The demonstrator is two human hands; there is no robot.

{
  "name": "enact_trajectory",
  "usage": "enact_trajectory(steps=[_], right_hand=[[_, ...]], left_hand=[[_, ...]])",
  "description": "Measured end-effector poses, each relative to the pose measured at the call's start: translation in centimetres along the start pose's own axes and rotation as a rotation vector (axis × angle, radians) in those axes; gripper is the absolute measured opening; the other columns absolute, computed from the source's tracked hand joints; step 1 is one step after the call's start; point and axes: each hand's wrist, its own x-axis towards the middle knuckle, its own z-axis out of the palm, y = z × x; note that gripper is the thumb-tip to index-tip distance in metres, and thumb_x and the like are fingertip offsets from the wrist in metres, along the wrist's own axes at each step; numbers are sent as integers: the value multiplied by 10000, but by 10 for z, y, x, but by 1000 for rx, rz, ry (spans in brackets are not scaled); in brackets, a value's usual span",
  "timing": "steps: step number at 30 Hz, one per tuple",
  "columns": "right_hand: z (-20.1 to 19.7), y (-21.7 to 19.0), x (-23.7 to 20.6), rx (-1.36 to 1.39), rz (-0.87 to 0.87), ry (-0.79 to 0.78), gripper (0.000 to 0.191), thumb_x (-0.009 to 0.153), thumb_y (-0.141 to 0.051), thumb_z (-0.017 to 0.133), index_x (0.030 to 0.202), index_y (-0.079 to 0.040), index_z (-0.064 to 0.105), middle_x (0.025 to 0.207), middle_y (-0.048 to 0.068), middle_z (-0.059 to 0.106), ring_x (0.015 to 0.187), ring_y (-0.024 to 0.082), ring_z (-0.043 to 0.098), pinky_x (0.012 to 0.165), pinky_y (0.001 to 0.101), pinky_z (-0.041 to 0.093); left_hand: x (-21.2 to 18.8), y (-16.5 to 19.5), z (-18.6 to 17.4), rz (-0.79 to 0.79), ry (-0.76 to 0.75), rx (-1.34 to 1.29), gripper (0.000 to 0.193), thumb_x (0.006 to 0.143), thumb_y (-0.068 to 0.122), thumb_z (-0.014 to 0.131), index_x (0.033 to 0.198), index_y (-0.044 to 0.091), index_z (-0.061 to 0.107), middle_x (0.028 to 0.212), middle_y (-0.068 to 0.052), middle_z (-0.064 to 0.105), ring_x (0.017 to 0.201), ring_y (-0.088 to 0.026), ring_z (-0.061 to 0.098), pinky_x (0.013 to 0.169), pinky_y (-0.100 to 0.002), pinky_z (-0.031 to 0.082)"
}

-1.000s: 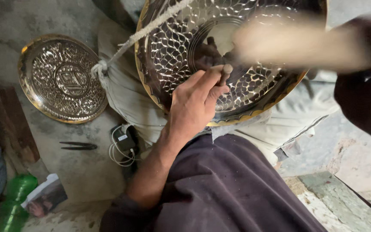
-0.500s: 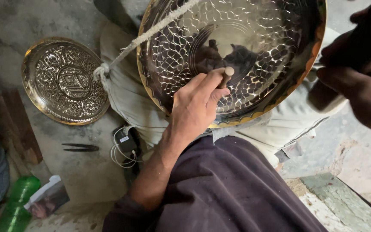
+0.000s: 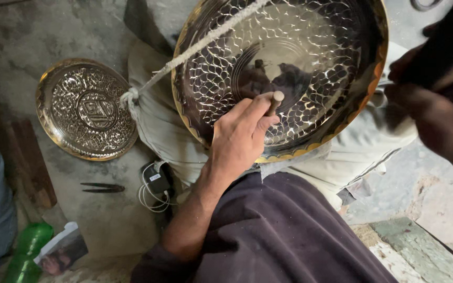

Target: The person sits on the floor holding a small punch against a decorative brass tray and strikes it repeatedly with a wooden mallet, working the patterned surface. The person repositions the punch across the tray's center and rim areas while a second finished tray lies beside the work.

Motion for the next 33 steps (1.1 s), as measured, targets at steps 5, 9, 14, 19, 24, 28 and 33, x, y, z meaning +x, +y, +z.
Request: enact_trajectory(steps=[5, 9, 14, 19, 24, 28, 33], right_hand=[[-4, -16, 0, 63, 3, 38, 279, 913, 29, 678, 1164, -77, 621, 1005, 92, 630, 919, 262, 636, 797, 330, 518], [-12, -40, 4, -208, -130, 54, 438, 745, 47, 695, 1177, -25, 674, 1009, 172, 659, 915, 320, 650, 794, 384, 534], [-14, -61, 10, -34, -20, 24, 346, 884, 32, 677, 1224, -30, 656, 1066, 191, 653, 936, 332, 645, 801, 412, 515], [-22, -64, 8, -491, -137, -113, 397, 787, 78, 710, 1129, -120, 753, 941, 154, 712, 853, 339, 701, 767, 416, 552], [-20, -56, -2, -478, -141, 0, 393, 770, 88, 726, 1113, -103, 743, 880, 137, 731, 796, 335, 717, 729, 427, 560], [-30, -51, -24, -106, -146, 161, 471, 771, 96, 701, 1237, 79, 636, 949, 209, 720, 742, 318, 695, 700, 420, 548], [-15, -32, -46, 278, 424, 197, 397, 838, 38, 732, 1213, 63, 604, 883, 147, 682, 634, 195, 623, 519, 346, 502]], left_hand=[[1, -2, 3, -8, -6, 23, 336, 1005, 156, 714, 1324, 133, 613, 1000, -82, 695, 856, -241, 741, 727, -358, 601], [0, 1, 0, -28, -2, 2, 318, 1013, 137, 698, 1322, 134, 621, 1009, -82, 697, 886, -243, 747, 748, -372, 600], [3, 5, -1, -11, 21, 37, 338, 1007, 149, 710, 1335, 151, 629, 1016, -85, 698, 887, -264, 729, 742, -385, 586], [2, 4, 2, -52, 4, 5, 341, 1006, 153, 715, 1339, 158, 643, 947, -86, 688, 827, -249, 731, 707, -379, 575], [6, 4, 1, -19, 8, 48, 291, 991, 134, 713, 1276, 126, 660, 971, -87, 715, 847, -230, 749, 728, -342, 595], [23, 8, -9, -9, 29, -75, 215, 1035, 154, 709, 1239, 125, 648, 1004, -49, 740, 923, -177, 779, 761, -283, 650], [55, 13, -9, 172, -205, -101, 357, 954, 129, 758, 1286, 76, 638, 1001, -100, 738, 881, -196, 760, 728, -314, 609]])
